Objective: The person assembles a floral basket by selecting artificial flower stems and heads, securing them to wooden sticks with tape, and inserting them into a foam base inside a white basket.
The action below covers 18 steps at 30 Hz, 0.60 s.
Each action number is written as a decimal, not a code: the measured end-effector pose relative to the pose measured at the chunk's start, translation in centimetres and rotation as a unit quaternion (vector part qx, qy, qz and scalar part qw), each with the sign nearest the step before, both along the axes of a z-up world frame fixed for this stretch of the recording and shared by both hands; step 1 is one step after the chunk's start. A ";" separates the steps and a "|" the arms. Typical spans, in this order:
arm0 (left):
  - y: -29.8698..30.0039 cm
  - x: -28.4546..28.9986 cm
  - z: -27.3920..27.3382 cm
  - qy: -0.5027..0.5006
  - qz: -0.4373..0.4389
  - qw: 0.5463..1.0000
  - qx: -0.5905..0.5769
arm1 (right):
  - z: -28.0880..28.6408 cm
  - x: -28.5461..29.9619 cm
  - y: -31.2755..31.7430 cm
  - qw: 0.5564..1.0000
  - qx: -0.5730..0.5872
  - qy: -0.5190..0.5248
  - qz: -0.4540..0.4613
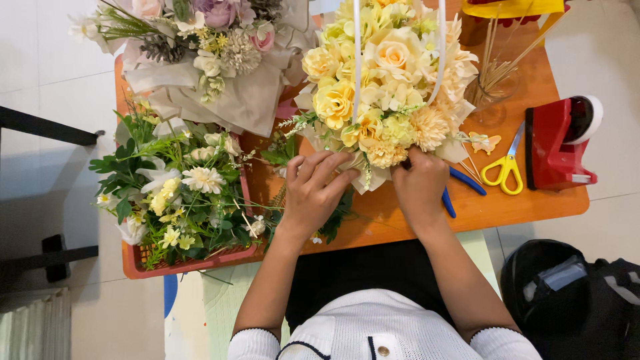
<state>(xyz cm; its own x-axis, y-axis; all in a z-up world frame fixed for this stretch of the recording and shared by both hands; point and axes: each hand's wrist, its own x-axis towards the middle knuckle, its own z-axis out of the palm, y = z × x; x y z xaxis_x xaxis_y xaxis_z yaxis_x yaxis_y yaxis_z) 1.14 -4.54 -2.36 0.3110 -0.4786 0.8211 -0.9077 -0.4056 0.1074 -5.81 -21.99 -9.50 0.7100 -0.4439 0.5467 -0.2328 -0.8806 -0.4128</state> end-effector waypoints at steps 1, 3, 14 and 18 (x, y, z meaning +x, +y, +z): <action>0.0 0.0 0.0 -0.002 0.000 1.000 0.000 | 0.1 0.1 0.1 1.000 0.000 -0.002 0.000; 0.0 0.1 0.1 -0.008 0.000 1.000 -0.001 | 0.2 0.3 0.2 1.000 0.013 -0.001 -0.002; 0.2 -0.2 0.3 0.018 -0.008 1.000 0.018 | 2.0 0.2 0.4 0.999 0.024 0.043 0.000; -0.1 -0.4 0.6 0.062 -0.052 0.997 -0.014 | 5.2 -0.9 1.7 0.986 0.141 -0.077 0.048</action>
